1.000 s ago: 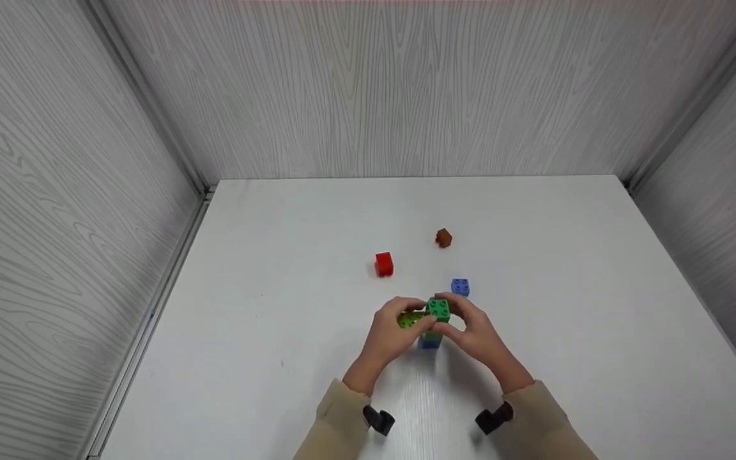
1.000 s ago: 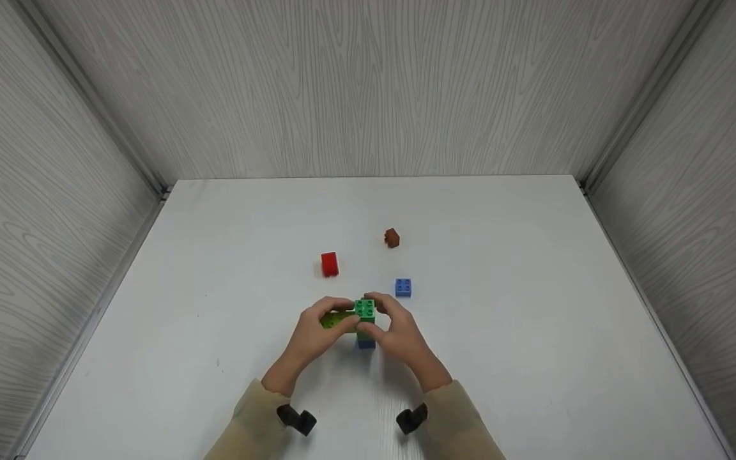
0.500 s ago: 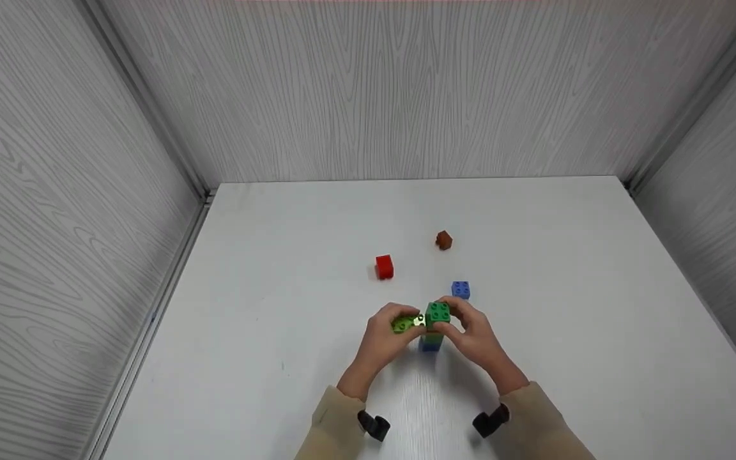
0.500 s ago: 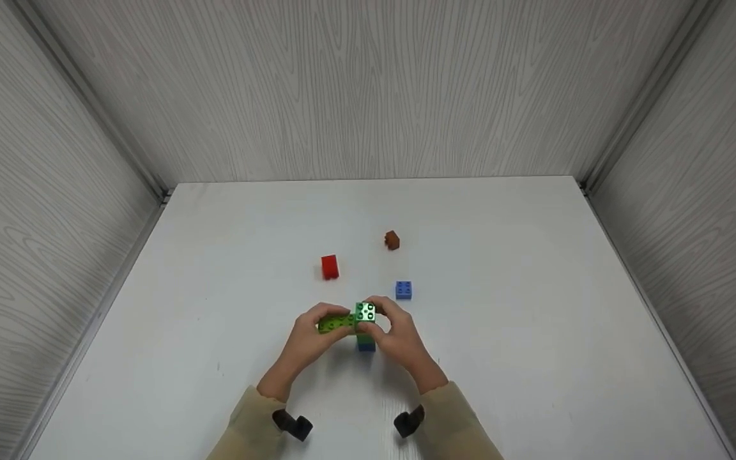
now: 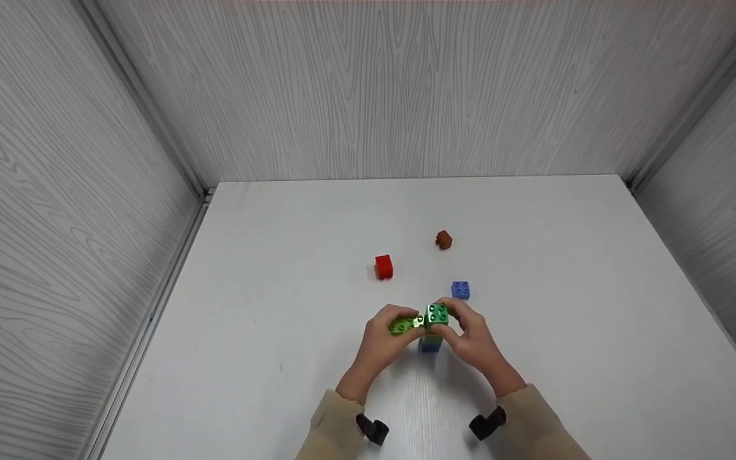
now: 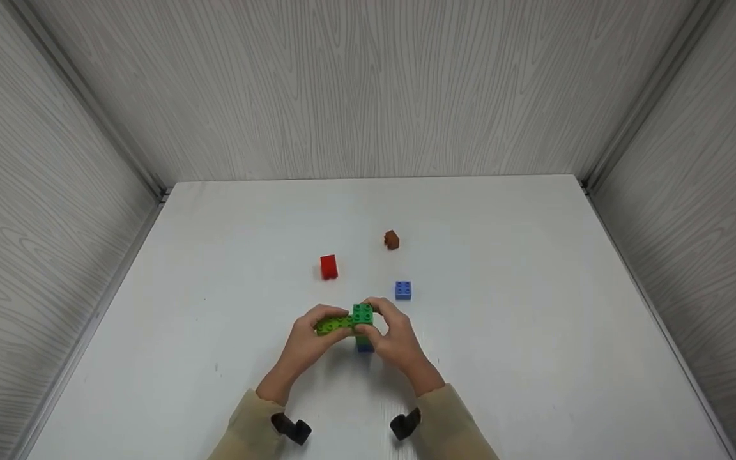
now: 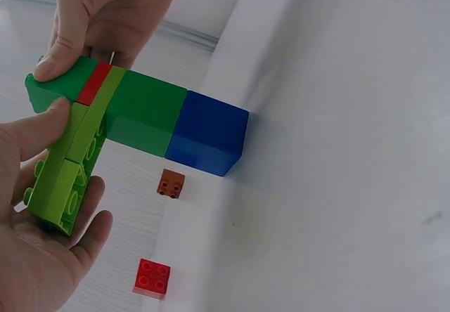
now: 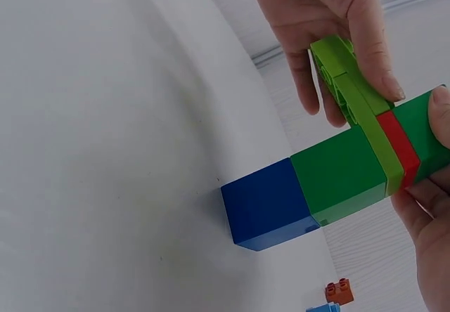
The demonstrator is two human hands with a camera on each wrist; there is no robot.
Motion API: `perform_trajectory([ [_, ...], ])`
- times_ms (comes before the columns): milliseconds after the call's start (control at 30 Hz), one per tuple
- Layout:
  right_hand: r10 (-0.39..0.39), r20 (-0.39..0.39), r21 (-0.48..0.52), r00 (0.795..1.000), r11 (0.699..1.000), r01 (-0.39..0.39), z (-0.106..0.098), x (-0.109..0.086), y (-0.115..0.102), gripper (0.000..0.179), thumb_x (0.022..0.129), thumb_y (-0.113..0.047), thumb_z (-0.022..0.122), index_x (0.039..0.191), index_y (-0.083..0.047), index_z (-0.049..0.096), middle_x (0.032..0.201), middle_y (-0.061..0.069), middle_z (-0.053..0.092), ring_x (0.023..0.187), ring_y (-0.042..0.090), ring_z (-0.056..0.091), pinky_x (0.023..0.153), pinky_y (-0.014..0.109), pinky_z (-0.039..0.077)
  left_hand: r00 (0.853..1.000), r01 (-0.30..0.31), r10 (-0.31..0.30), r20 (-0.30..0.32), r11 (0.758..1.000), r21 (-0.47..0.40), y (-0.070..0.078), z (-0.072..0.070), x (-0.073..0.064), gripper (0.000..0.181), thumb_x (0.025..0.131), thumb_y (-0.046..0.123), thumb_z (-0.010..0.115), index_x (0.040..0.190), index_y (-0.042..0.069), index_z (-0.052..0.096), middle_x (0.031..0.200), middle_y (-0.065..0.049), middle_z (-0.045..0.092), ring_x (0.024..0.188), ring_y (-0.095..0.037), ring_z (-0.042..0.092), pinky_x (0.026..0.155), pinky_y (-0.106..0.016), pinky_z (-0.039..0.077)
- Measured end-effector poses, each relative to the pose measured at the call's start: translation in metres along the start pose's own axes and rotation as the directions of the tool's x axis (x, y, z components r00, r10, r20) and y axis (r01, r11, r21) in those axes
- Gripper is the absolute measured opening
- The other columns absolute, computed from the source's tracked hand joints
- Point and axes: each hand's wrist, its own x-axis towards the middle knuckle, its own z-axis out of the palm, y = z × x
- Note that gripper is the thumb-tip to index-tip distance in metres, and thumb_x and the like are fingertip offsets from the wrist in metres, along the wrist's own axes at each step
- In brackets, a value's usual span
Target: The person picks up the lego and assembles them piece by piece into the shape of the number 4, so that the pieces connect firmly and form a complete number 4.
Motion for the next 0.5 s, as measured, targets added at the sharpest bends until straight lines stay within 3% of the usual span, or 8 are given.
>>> perform_trajectory([
  [100,0.015,-0.001,0.008,1.0,1.0,-0.015,0.0001,-0.001,-0.0001,0.029,0.082,0.002,0.067,0.109,0.002,0.057,0.104,0.006,0.06,0.102,0.019,0.056,0.093,0.021,0.041,1.0,-0.015,0.015,-0.008,1.0,-0.001,-0.0011,0.0003,-0.001,0.031,0.078,0.027,0.075,0.105,0.017,0.066,0.101,0.008,0.059,0.093,-0.01,0.054,0.082,-0.028,0.046],
  [500,0.093,0.048,0.077,0.994,0.992,-0.097,-0.0034,-0.0002,0.0011,0.033,0.084,-0.001,0.067,0.114,0.005,0.055,0.106,0.01,0.058,0.096,0.017,0.057,0.087,0.039,0.046,0.999,-0.045,0.045,-0.002,0.999,-0.012,-0.0012,-0.0021,0.0005,0.035,0.079,0.029,0.075,0.107,0.01,0.066,0.101,0.006,0.06,0.092,-0.011,0.054,0.081,-0.028,0.047],
])
